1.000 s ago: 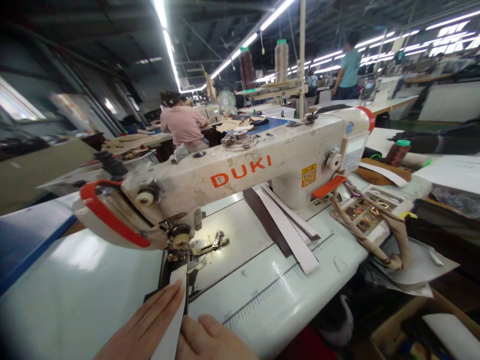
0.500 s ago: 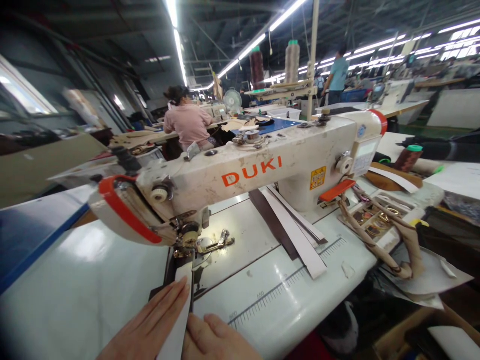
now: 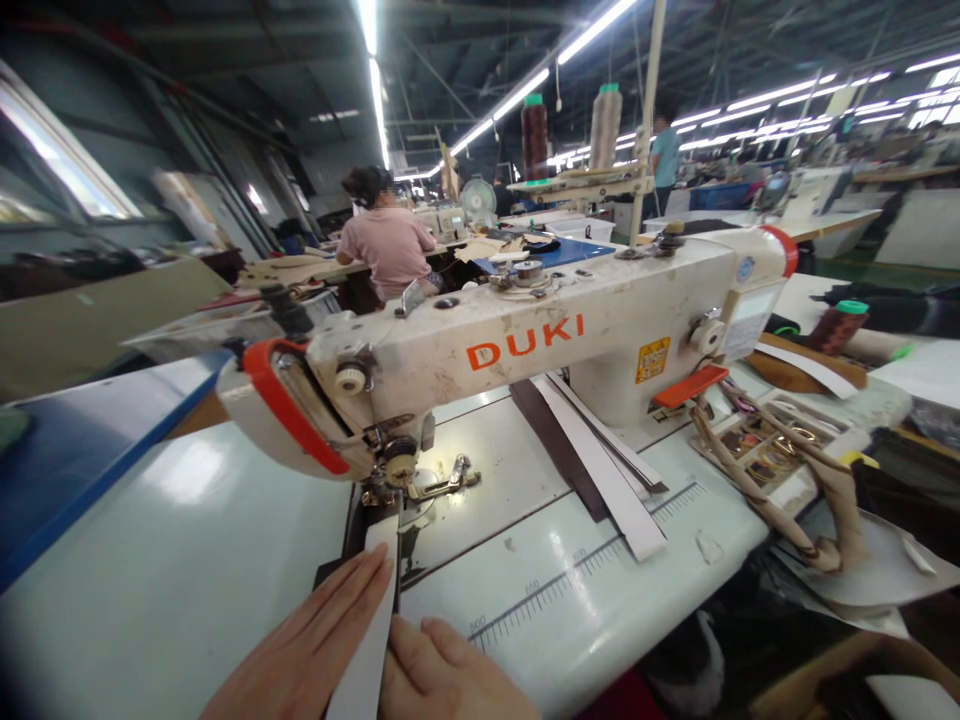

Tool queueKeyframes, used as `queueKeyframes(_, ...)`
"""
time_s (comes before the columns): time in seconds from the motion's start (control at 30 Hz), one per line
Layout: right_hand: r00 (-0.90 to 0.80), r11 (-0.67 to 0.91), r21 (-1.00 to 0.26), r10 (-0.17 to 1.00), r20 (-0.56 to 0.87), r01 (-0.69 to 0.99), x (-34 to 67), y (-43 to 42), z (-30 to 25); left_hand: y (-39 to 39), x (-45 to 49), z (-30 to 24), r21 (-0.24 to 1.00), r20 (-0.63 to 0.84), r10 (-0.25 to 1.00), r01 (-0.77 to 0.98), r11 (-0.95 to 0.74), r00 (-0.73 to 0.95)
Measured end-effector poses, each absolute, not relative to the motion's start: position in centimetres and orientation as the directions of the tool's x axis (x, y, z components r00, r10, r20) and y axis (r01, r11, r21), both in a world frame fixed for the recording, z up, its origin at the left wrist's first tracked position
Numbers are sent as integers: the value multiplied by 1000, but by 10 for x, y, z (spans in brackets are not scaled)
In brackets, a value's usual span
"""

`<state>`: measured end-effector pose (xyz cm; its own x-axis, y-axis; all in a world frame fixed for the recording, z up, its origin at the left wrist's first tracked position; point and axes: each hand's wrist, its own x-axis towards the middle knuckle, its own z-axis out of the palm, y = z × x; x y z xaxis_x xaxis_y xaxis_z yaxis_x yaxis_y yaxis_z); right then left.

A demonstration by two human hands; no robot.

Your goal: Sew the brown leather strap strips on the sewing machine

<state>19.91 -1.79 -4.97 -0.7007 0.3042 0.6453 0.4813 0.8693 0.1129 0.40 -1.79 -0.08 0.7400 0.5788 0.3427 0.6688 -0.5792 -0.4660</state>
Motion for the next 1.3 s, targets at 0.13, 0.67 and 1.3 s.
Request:
queueKeyframes(0.13,-661,858,110,298,689,501,199,-18,-48,-18,6,2,-503,343,564,654,-565,751)
queueKeyframes(0.67,-522,850,25,300,799,526,199,-19,-32,-21,10,3,-521,328,583,657,-545,744)
queueKeyframes(1.3,-695,852,6,423,581,524,211,-18,-20,-14,14,-2,-491,384,572,685,-538,724)
